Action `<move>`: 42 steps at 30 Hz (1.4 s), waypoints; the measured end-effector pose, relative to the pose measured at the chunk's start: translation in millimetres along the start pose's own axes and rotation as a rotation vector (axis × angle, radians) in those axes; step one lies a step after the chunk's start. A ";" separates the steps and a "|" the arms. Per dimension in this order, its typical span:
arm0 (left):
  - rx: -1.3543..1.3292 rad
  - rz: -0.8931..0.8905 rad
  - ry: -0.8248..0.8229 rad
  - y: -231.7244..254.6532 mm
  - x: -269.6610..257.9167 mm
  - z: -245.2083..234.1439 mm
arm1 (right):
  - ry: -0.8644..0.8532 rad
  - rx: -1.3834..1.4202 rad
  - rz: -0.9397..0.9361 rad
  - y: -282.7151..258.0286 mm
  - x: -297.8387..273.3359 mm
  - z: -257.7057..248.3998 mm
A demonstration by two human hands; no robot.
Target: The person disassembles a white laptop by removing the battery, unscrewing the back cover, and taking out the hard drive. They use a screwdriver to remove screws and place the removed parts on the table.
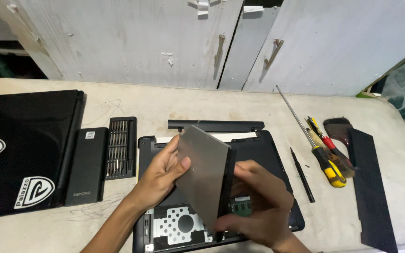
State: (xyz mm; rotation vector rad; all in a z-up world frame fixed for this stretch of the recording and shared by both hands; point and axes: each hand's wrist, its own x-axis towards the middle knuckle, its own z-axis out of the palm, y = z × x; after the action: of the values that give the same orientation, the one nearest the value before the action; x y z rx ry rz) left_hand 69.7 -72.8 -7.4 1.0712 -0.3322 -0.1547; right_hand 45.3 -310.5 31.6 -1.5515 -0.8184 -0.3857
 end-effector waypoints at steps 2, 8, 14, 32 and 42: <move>-0.045 -0.013 -0.011 -5.9 0.1 -2.6 | 0.018 -0.041 -0.087 -2.4 1.1 4.0; 0.232 0.048 0.134 6.9 3.9 0.8 | -0.002 -0.173 0.068 -6.2 10.0 -0.2; 1.134 0.419 0.470 29.3 -0.5 4.8 | -0.024 0.012 0.379 42.8 19.0 -25.8; 1.184 0.481 0.279 56.0 26.4 24.8 | -0.031 -1.177 0.518 23.6 -25.6 -142.6; 1.139 0.513 0.287 59.0 14.8 20.2 | -0.060 -1.258 0.993 88.5 -53.5 -172.3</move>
State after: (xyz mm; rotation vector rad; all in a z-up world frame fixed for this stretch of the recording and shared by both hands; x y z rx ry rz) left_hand 74.7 -65.9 56.1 2.0492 -0.4301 0.7306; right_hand 106.9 -488.1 -39.5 -2.8799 0.3825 -0.0654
